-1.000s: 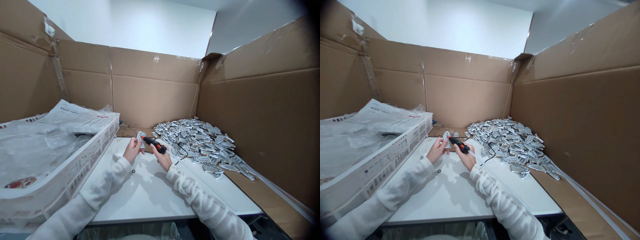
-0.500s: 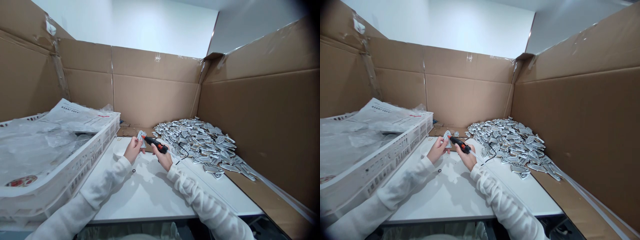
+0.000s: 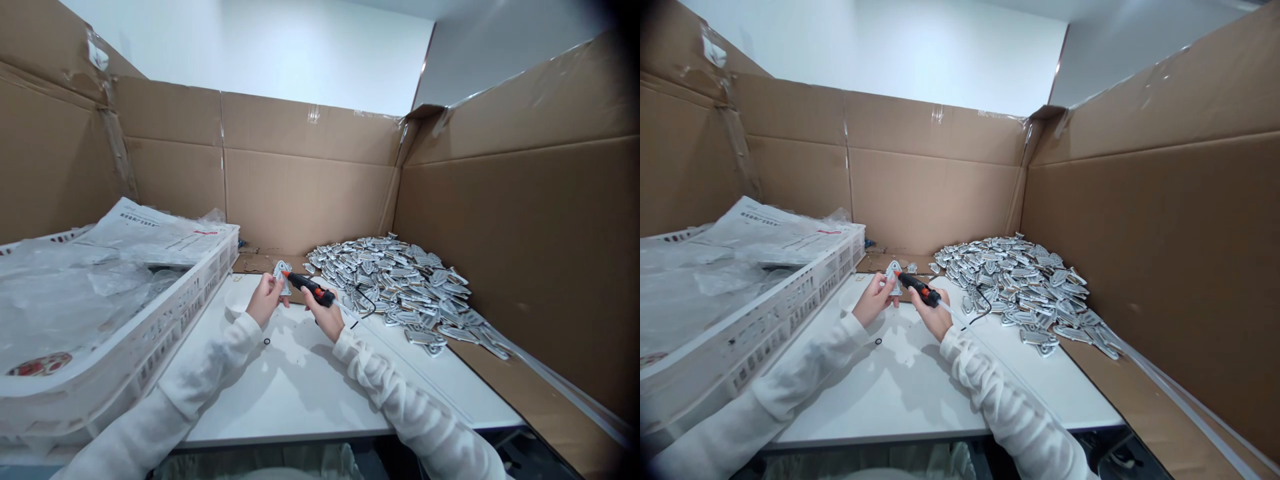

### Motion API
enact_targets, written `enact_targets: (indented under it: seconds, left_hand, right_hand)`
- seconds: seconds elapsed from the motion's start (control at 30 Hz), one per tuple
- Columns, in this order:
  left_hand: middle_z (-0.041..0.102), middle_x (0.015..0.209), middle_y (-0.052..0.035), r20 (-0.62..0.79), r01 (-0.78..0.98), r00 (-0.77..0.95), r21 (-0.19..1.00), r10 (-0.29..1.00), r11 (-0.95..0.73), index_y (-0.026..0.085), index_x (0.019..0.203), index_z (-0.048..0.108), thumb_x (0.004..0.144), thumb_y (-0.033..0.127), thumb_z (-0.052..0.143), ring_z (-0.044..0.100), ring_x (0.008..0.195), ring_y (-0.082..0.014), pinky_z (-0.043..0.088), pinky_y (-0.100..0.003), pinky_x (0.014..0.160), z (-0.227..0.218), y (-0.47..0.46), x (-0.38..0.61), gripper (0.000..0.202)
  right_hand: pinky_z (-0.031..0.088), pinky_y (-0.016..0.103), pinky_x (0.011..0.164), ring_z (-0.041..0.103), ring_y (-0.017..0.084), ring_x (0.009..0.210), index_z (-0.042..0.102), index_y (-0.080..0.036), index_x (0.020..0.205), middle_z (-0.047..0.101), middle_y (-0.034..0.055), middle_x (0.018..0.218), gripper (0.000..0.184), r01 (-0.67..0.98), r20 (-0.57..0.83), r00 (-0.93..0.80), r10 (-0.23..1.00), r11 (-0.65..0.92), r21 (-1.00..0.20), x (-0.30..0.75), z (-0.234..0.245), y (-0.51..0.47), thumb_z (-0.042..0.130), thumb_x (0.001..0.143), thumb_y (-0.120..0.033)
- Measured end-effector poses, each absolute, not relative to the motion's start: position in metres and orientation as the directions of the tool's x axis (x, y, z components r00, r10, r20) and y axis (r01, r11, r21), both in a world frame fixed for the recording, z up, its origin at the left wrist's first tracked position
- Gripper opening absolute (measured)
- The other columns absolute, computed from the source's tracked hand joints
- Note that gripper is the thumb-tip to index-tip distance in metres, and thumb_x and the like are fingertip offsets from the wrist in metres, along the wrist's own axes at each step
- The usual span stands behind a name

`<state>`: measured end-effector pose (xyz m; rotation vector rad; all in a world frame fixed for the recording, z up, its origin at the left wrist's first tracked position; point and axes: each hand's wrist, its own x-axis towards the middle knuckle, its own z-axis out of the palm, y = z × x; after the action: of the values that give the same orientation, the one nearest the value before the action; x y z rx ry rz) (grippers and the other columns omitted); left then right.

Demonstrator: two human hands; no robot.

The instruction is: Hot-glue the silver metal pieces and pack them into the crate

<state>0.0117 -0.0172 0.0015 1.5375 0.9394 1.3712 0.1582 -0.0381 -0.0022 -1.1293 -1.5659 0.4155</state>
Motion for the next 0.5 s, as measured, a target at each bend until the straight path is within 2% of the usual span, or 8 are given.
enact_targets:
  seconds: [0.17, 0.37, 0.5]
  left_hand:
    - [0.051, 0.042, 0.0061, 0.365, 0.022, 0.121, 0.929, 0.923, -0.370, 0.020, 0.075, 0.031, 0.078, 0.049, 0.043, 0.034, 0.033, -0.0061, 0.022, -0.017, 0.040, 0.0009, -0.0165, 0.0111, 0.031]
    - [0.052, 0.043, 0.0058, 0.359, 0.028, 0.116, 0.931, 0.926, -0.364, 0.020, 0.076, 0.033, 0.079, 0.047, 0.042, 0.037, 0.035, -0.0076, 0.024, -0.018, 0.041, -0.0002, -0.0151, 0.0109, 0.028]
    - [0.052, 0.046, 0.0056, 0.395, 0.051, 0.035, 0.917, 0.918, -0.396, 0.019, 0.079, 0.038, 0.078, 0.045, 0.046, 0.046, 0.041, -0.0099, 0.030, -0.019, 0.045, 0.0019, -0.0155, 0.0085, 0.027]
  right_hand:
    - [0.036, 0.026, 0.050, 0.046, 0.012, 0.045, 0.047, -0.018, 0.053, 0.047, -0.0019, 0.044, 0.039, 0.463, 0.579, 0.048, 0.814, 0.496, -0.735, 0.1593, -0.0020, -0.0381, 0.046, 0.075, -0.050]
    - [0.037, 0.025, 0.051, 0.047, 0.013, 0.046, 0.049, -0.018, 0.055, 0.047, -0.0015, 0.046, 0.037, 0.469, 0.588, 0.093, 0.803, 0.486, -0.737, 0.1580, -0.0045, -0.0378, 0.048, 0.073, -0.050]
    - [0.037, 0.024, 0.052, 0.046, 0.012, 0.046, 0.050, -0.018, 0.055, 0.048, -0.0019, 0.047, 0.039, 0.432, 0.587, 0.126, 0.799, 0.489, -0.758, 0.1584, -0.0005, -0.0393, 0.048, 0.073, -0.052]
